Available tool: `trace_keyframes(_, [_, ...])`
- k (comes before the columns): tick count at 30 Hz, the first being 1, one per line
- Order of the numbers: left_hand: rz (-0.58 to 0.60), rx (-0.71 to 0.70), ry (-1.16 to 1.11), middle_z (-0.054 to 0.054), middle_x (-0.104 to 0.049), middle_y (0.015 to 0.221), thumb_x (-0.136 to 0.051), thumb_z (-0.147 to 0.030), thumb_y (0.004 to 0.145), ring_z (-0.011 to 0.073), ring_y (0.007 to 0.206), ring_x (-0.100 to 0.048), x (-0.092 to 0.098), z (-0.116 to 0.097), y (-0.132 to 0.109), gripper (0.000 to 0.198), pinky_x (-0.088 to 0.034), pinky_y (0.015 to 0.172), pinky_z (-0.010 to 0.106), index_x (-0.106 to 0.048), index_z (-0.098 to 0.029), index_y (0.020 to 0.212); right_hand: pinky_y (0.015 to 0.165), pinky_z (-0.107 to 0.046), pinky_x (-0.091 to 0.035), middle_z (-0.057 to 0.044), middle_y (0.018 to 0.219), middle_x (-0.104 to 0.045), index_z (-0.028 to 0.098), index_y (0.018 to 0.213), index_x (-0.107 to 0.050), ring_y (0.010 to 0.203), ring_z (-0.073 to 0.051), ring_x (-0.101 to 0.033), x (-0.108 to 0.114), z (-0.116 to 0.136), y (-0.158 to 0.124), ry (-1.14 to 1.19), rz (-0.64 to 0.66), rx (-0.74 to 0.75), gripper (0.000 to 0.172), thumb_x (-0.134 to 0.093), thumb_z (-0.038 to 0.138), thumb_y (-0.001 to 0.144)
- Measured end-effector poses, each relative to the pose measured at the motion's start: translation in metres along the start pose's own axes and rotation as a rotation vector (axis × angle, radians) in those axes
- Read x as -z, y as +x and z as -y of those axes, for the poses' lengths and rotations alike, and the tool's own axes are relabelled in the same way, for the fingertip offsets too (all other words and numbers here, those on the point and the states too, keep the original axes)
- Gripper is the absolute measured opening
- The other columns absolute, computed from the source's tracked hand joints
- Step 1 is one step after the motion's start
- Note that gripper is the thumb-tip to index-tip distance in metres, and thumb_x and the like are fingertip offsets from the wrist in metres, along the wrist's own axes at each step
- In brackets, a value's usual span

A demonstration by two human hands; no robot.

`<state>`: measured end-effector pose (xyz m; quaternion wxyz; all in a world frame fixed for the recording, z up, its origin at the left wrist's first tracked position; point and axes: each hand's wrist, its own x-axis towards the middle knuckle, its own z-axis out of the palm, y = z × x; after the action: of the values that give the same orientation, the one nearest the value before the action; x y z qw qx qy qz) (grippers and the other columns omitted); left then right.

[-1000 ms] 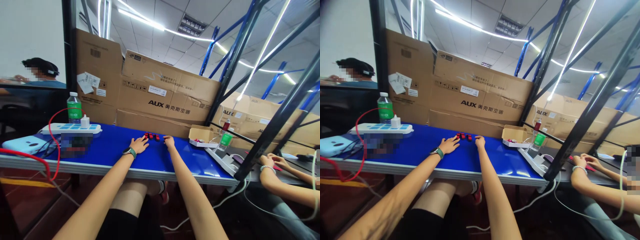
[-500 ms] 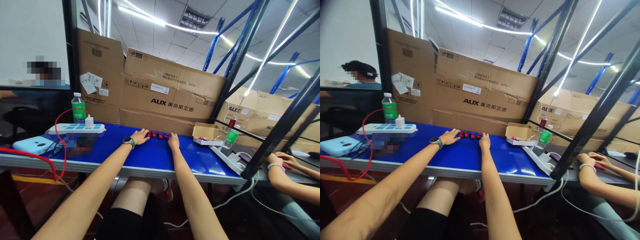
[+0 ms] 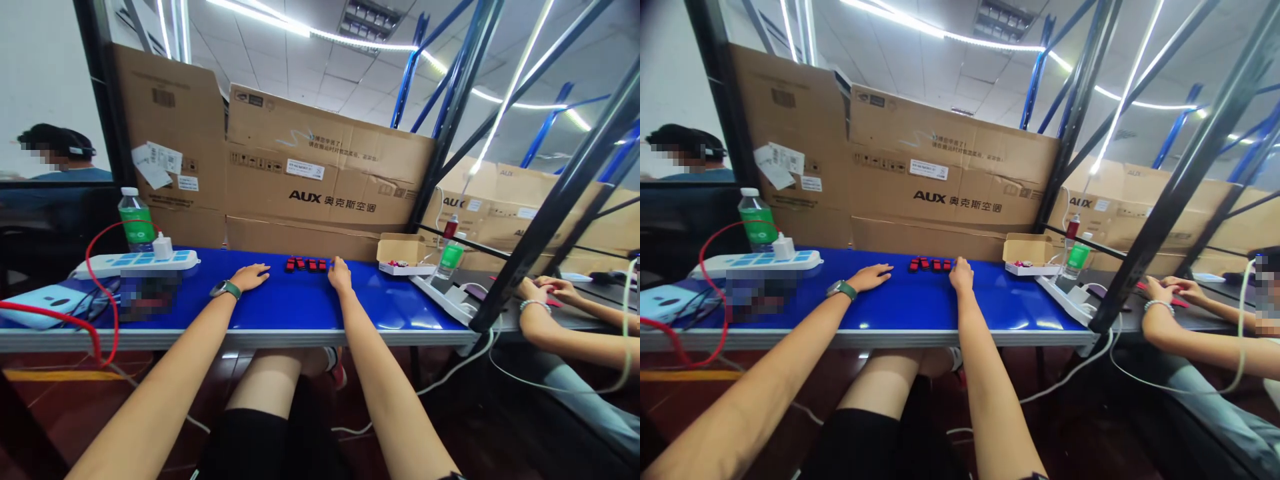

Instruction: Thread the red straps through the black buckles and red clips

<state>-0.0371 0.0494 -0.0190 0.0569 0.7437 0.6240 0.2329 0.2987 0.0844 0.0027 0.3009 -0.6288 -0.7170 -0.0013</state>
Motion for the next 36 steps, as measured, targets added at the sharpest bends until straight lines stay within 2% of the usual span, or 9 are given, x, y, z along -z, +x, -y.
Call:
trace_keyframes(2, [-0.019, -0.019, -0.029, 0.009, -0.054, 0.149, -0.054, -0.050, 0.085, 0.0287, 0.141, -0.047, 0.001, 0.001, -0.001, 0.054, -0.034, 0.116, 0.041, -0.066, -0.026, 0.132, 0.109, -0.052, -0.034, -0.020, 0.145, -0.050, 0.017, 0.140, -0.052, 0.137, -0.031, -0.042, 0.001, -0.003, -0.002, -0.061, -0.025, -0.102, 0.044, -0.042, 0.025, 0.098])
trace_keyframes(6, [-0.028, -0.024, -0.036, 0.008, -0.056, 0.147, -0.054, -0.051, 0.084, 0.0277, 0.139, -0.049, 0.001, 0.004, -0.001, 0.054, -0.035, 0.116, 0.039, -0.068, -0.026, 0.130, 0.110, -0.073, -0.017, -0.018, 0.162, -0.029, 0.023, 0.152, -0.041, 0.150, -0.037, -0.021, -0.001, -0.007, -0.005, -0.161, 0.247, -0.280, 0.054, -0.034, 0.040, 0.102])
trace_keyframes(11, [-0.010, -0.026, -0.012, 0.010, -0.054, 0.149, -0.052, -0.048, 0.086, 0.0268, 0.140, -0.049, -0.002, 0.007, 0.002, 0.055, -0.034, 0.117, 0.039, -0.065, -0.024, 0.133, 0.108, -0.076, -0.014, -0.019, 0.162, -0.028, 0.023, 0.151, -0.043, 0.149, -0.038, -0.022, -0.006, -0.009, -0.004, -0.166, 0.277, -0.282, 0.053, -0.029, 0.040, 0.103])
trace_keyframes(15, [-0.016, -0.038, -0.017, 0.011, -0.055, 0.148, -0.051, -0.047, 0.087, 0.0274, 0.139, -0.050, -0.004, 0.008, 0.003, 0.054, -0.035, 0.116, 0.040, -0.065, -0.023, 0.133, 0.107, -0.075, -0.020, -0.022, 0.151, -0.042, 0.017, 0.141, -0.053, 0.141, -0.041, -0.034, -0.004, -0.007, -0.007, -0.145, 0.130, -0.258, 0.046, -0.040, 0.034, 0.100])
trace_keyframes(19, [-0.011, -0.032, 0.016, 0.011, -0.055, 0.148, -0.049, -0.047, 0.088, 0.0279, 0.139, -0.050, -0.003, 0.006, 0.002, 0.055, -0.035, 0.116, 0.041, -0.063, -0.022, 0.135, 0.110, -0.059, -0.032, -0.026, 0.141, -0.049, 0.013, 0.137, -0.055, 0.133, -0.037, -0.044, -0.003, 0.019, -0.011, -0.063, -0.106, 0.092, 0.043, -0.047, 0.020, 0.095])
trace_keyframes(24, [0.014, -0.048, 0.083, 0.011, -0.054, 0.149, -0.044, -0.047, 0.092, 0.0274, 0.139, -0.049, -0.004, 0.005, 0.003, 0.056, -0.035, 0.117, 0.040, -0.060, -0.019, 0.139, 0.115, -0.045, -0.033, -0.014, 0.150, -0.049, 0.022, 0.145, -0.048, 0.140, -0.026, -0.042, -0.024, 0.064, -0.019, 0.043, 0.229, 0.691, 0.048, -0.050, 0.034, 0.099])
trace_keyframes(26, [0.000, -0.046, 0.080, 0.011, -0.055, 0.148, -0.045, -0.045, 0.092, 0.0282, 0.138, -0.050, -0.005, 0.004, 0.003, 0.054, -0.036, 0.116, 0.041, -0.061, -0.020, 0.137, 0.110, -0.043, -0.039, -0.014, 0.141, -0.057, 0.021, 0.136, -0.056, 0.132, -0.026, -0.051, -0.031, 0.069, -0.020, 0.081, 0.330, 0.728, 0.041, -0.055, 0.034, 0.097])
trace_keyframes(31, [-0.050, -0.049, 0.062, 0.012, -0.060, 0.142, -0.051, -0.036, 0.089, 0.0293, 0.132, -0.055, -0.001, -0.005, -0.001, 0.047, -0.041, 0.113, 0.043, -0.064, -0.021, 0.132, 0.084, -0.033, -0.050, -0.006, 0.098, -0.066, 0.015, 0.121, -0.061, 0.087, -0.019, -0.063, -0.031, 0.059, -0.015, 0.329, 0.267, 0.720, 0.040, -0.074, 0.027, 0.085])
trace_keyframes(36, [-0.061, -0.367, -0.069, 0.005, -0.052, 0.151, -0.055, -0.029, 0.086, 0.0252, 0.140, -0.047, 0.002, -0.034, -0.009, 0.061, -0.035, 0.118, 0.042, -0.051, -0.028, 0.146, 0.088, -0.034, -0.049, -0.007, 0.103, -0.060, 0.016, 0.115, -0.063, 0.091, -0.019, -0.059, -0.037, 0.055, -0.012, 0.354, 0.199, 0.708, 0.036, -0.074, 0.015, 0.080])
